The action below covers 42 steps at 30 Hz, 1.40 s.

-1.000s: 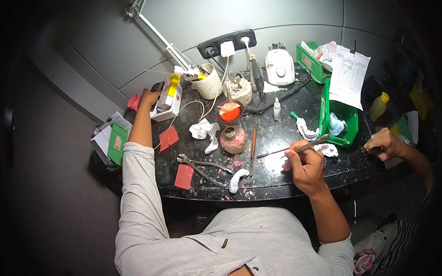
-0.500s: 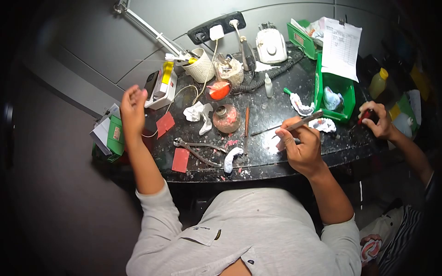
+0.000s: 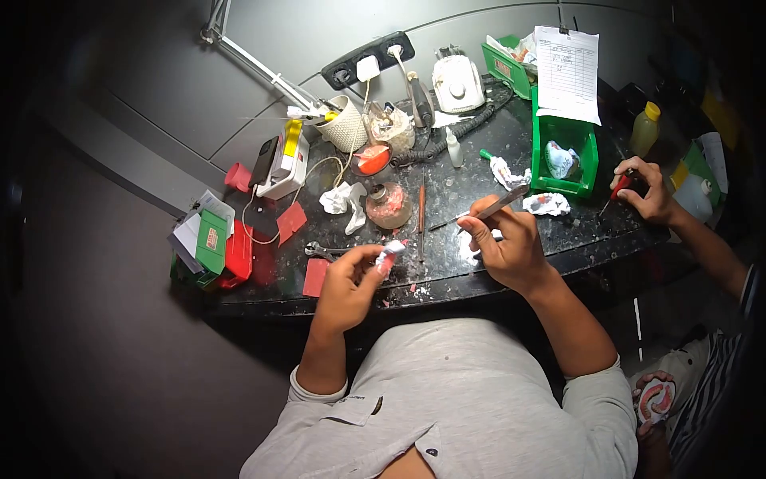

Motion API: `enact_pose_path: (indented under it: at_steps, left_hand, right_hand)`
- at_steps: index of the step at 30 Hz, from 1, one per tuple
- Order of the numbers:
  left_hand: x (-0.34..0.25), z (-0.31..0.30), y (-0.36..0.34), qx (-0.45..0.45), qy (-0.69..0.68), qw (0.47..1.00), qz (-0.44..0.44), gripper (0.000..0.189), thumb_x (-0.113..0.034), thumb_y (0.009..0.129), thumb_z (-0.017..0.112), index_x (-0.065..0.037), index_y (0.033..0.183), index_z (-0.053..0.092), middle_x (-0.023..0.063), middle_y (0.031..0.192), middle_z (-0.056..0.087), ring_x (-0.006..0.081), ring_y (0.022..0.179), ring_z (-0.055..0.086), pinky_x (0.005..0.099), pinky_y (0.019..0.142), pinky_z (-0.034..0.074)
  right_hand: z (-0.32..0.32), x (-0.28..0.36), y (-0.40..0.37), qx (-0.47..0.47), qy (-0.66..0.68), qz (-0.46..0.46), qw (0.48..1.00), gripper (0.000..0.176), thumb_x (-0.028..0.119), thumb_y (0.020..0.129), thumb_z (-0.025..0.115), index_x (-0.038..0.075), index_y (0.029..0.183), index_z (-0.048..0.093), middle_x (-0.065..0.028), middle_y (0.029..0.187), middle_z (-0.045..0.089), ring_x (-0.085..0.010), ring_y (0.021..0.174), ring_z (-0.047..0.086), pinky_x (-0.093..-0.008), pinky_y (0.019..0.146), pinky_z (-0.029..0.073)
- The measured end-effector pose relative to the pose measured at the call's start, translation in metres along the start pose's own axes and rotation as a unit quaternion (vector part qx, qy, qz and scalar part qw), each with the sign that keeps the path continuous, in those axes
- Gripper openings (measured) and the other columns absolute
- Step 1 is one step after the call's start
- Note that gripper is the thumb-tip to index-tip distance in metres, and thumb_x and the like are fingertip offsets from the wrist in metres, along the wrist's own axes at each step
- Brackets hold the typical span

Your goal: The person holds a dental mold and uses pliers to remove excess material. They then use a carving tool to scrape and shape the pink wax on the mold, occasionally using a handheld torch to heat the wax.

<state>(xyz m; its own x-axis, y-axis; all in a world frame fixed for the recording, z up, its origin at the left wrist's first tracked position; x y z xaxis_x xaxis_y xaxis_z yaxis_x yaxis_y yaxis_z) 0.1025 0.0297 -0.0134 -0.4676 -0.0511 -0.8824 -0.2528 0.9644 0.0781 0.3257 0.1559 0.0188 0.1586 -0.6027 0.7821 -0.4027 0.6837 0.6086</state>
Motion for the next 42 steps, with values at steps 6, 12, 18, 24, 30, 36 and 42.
enact_pose_path:
  at_steps: [6, 12, 18, 24, 30, 36, 42]
  left_hand:
    - [-0.01, -0.001, -0.004, 0.072, -0.433, 0.898, -0.028, 0.043, -0.013, 0.103, 0.056, 0.01, 0.139, 0.047, 0.0226, 0.114, 0.067, 0.019, 0.084, 0.067, 0.0272, 0.065, 0.057]
    - [-0.01, -0.001, -0.008, 0.08, -0.473, 0.878, -0.015, 0.045, -0.01, 0.104, 0.053, 0.01, 0.143, 0.041, 0.0259, 0.119, 0.064, 0.0225, 0.087, 0.068, 0.028, 0.066, 0.059]
    - [-0.01, -0.003, -0.01, 0.084, -0.485, 0.87, -0.011, 0.047, -0.01, 0.104, 0.054, 0.009, 0.145, 0.04, 0.0261, 0.12, 0.064, 0.0226, 0.087, 0.068, 0.0282, 0.066, 0.06]
    - [-0.016, -0.001, -0.009, 0.08, -0.503, 0.861, -0.006, 0.057, -0.008, 0.104, 0.05, 0.002, 0.155, 0.025, 0.0326, 0.127, 0.059, 0.0231, 0.088, 0.068, 0.0291, 0.067, 0.059]
    - [-0.017, -0.003, -0.008, 0.065, -0.51, 0.858, -0.026, 0.071, -0.001, 0.097, 0.053, -0.002, 0.159, 0.016, 0.0403, 0.131, 0.053, 0.025, 0.088, 0.067, 0.0321, 0.069, 0.058]
    - [-0.034, -0.001, -0.012, 0.06, -0.485, 0.872, 0.016, 0.087, 0.004, 0.086, 0.062, 0.003, 0.158, 0.014, 0.0346, 0.135, 0.05, 0.0223, 0.095, 0.064, 0.0303, 0.074, 0.056]
    - [-0.021, 0.004, -0.009, 0.028, -0.462, 0.886, -0.02, 0.094, 0.011, 0.077, 0.073, 0.006, 0.155, 0.02, 0.0213, 0.133, 0.049, 0.0125, 0.101, 0.057, 0.0237, 0.079, 0.052]
  right_hand:
    - [0.001, 0.003, 0.0, -0.002, -0.009, -0.015, 1.0, 0.015, 0.012, 0.1, 0.065, -0.001, 0.091, 0.063, -0.0062, 0.074, 0.064, -0.0118, 0.056, 0.065, -0.0248, 0.05, 0.05]
    - [0.002, 0.0, -0.002, -0.003, -0.009, -0.015, 1.0, 0.015, 0.012, 0.1, 0.064, 0.0, 0.092, 0.063, -0.0058, 0.073, 0.064, -0.0117, 0.055, 0.064, -0.025, 0.05, 0.049]
    - [0.003, 0.002, -0.001, 0.002, -0.02, -0.022, 1.0, 0.013, 0.011, 0.1, 0.064, 0.0, 0.092, 0.064, -0.0058, 0.073, 0.064, -0.0118, 0.054, 0.063, -0.0251, 0.049, 0.048]
    - [0.001, 0.008, 0.0, 0.018, -0.075, -0.028, 0.997, 0.012, 0.009, 0.094, 0.071, 0.0, 0.09, 0.065, -0.0072, 0.079, 0.067, -0.0138, 0.059, 0.066, -0.0269, 0.055, 0.052]
    - [0.004, 0.033, 0.006, 0.005, -0.083, -0.134, 0.987, 0.011, 0.004, 0.084, 0.079, 0.001, 0.09, 0.07, -0.0115, 0.091, 0.074, -0.0232, 0.08, 0.072, -0.032, 0.069, 0.056]
    - [0.0, 0.017, 0.002, -0.01, -0.069, -0.068, 0.995, 0.008, 0.003, 0.088, 0.076, -0.001, 0.092, 0.07, -0.0117, 0.084, 0.074, -0.0216, 0.072, 0.072, -0.031, 0.065, 0.056]
    - [0.001, 0.011, -0.001, -0.031, -0.062, -0.074, 0.995, 0.005, 0.003, 0.092, 0.072, -0.002, 0.094, 0.07, -0.0104, 0.082, 0.073, -0.0174, 0.068, 0.072, -0.0267, 0.06, 0.055]
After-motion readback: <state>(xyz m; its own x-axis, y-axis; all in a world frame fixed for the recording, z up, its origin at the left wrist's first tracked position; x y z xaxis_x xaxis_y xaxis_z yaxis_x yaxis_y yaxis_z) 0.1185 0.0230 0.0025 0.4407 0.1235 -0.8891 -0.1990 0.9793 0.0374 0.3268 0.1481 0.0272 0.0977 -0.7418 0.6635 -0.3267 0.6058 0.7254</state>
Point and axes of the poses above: each hand's wrist, its own y-axis towards the middle knuckle, its own z-axis out of the palm, x = y × z, the point moved 9 cm from there along y, towards the middle knuckle
